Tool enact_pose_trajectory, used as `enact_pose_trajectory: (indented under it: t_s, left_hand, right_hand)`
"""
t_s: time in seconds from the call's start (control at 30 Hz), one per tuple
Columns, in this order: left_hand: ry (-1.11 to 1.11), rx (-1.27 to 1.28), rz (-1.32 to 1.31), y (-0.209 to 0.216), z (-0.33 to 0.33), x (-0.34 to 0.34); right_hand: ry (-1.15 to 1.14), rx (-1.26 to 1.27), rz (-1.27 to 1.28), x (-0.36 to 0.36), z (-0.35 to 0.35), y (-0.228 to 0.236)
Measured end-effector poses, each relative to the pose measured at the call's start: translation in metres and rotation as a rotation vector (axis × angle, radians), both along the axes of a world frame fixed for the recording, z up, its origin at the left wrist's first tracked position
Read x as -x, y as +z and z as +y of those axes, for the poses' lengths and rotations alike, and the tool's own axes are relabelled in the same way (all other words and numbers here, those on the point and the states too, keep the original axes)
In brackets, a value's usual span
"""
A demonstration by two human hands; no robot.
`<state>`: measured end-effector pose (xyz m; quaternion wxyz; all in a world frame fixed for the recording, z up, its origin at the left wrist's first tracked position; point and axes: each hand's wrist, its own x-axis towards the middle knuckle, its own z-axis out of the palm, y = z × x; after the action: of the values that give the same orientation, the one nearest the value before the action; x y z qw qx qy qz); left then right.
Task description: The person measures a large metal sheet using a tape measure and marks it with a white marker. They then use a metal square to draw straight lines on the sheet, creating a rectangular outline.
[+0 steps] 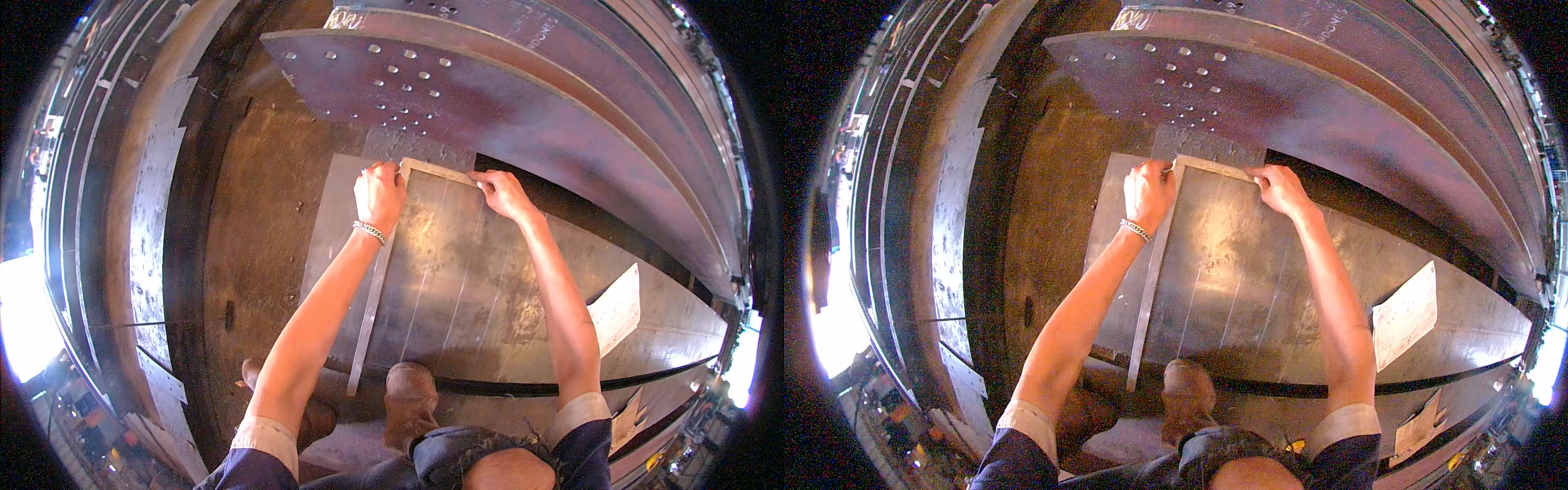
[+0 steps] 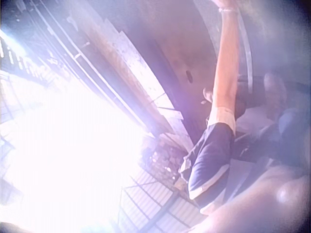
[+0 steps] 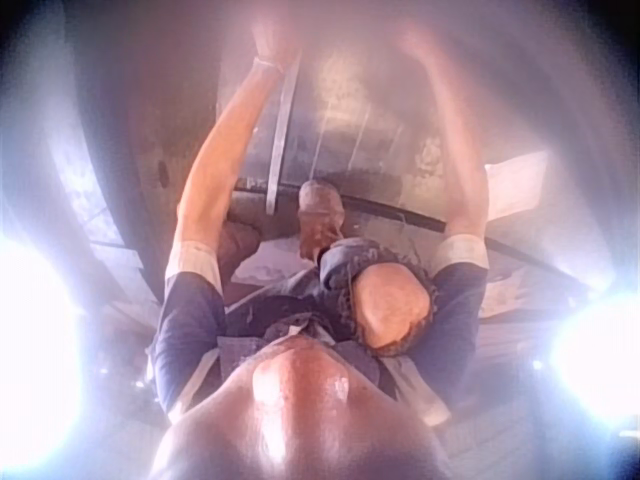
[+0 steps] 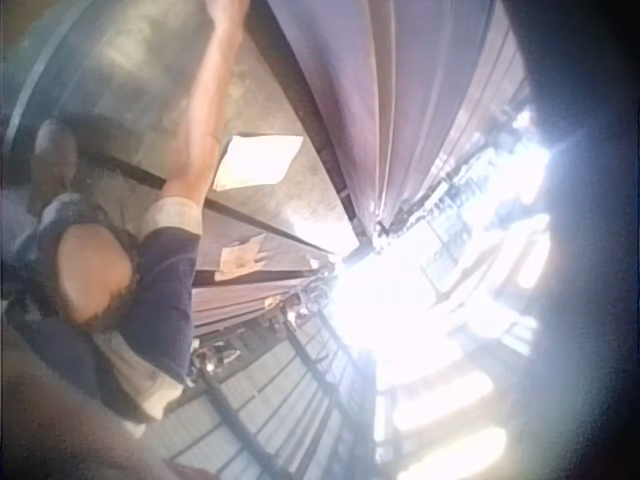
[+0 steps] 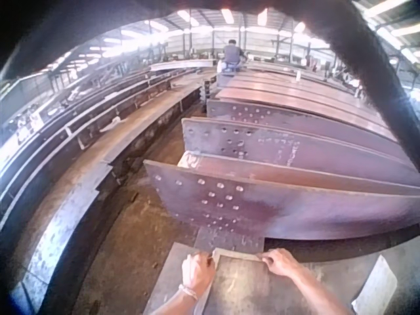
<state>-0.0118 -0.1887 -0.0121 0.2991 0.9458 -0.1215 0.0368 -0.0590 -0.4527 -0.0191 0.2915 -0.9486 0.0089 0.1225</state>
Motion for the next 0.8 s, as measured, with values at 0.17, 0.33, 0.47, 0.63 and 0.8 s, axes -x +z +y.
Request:
enact_pose_trajectory:
  t_s: [0.17,0.33,0.47,0.63,0.8]
  left_hand:
    - [0.008,0.005,0.003,0.0,0.008,0.011]
    - [0.003,0.034,0.044,0.006,0.024,0.041]
    - [0.013,0.016,0.106,0.014,0.04,0.075]
    - [-0.005,0.016,0.138,0.025,0.073,0.125]
    - [-0.042,-0.022,0.194,0.042,0.097,0.172]
  right_hand:
    - [0.045,-0.012,-0.049,0.0,0.002,0.003]
    - [0.053,0.012,-0.009,-0.001,0.001,0.003]
    - [0.074,-0.004,-0.088,-0.002,-0.011,-0.015]
    - [0.07,-0.06,-0.124,-0.003,-0.012,-0.029]
    - [0.09,-0.028,-0.129,-0.004,-0.016,-0.03]
